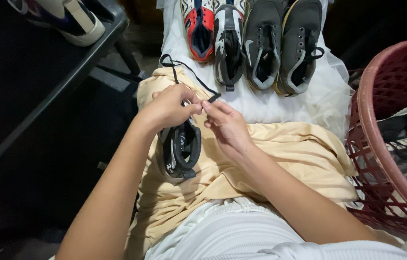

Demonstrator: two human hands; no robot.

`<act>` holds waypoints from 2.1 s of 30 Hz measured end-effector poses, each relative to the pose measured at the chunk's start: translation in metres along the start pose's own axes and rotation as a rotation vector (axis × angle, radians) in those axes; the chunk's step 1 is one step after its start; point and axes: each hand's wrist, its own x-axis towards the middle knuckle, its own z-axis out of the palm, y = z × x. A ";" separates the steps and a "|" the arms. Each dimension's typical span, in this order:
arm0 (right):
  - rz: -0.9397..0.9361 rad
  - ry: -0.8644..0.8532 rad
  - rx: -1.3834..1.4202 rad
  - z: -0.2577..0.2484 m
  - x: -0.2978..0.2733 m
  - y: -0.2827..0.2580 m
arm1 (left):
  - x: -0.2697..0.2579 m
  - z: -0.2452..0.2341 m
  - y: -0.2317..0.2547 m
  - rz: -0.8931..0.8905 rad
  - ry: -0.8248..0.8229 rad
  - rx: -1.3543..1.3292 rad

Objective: The person unlaces a black and white sneaker, removes the laces, and then re-laces the same shoe by threading the laces through the eyelets and tying them. The person handles one shoe at a time while seated.

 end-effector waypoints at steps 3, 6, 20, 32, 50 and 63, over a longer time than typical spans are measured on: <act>-0.009 0.073 0.095 -0.012 0.008 0.005 | -0.005 -0.003 0.002 0.067 0.005 -0.010; -0.045 0.120 0.200 -0.030 0.022 -0.007 | -0.006 -0.005 0.006 0.031 -0.062 0.069; -0.059 0.174 0.176 -0.045 -0.015 -0.048 | 0.033 0.015 0.059 0.359 -0.120 -0.316; -0.146 0.282 0.248 -0.080 -0.008 -0.078 | 0.028 0.014 0.062 0.315 -0.350 -0.057; -0.145 0.345 0.200 -0.095 0.001 -0.103 | 0.047 0.045 0.080 0.231 -0.411 -0.372; -0.608 0.115 -0.431 -0.058 -0.019 -0.107 | 0.051 0.029 0.079 0.250 0.146 -0.700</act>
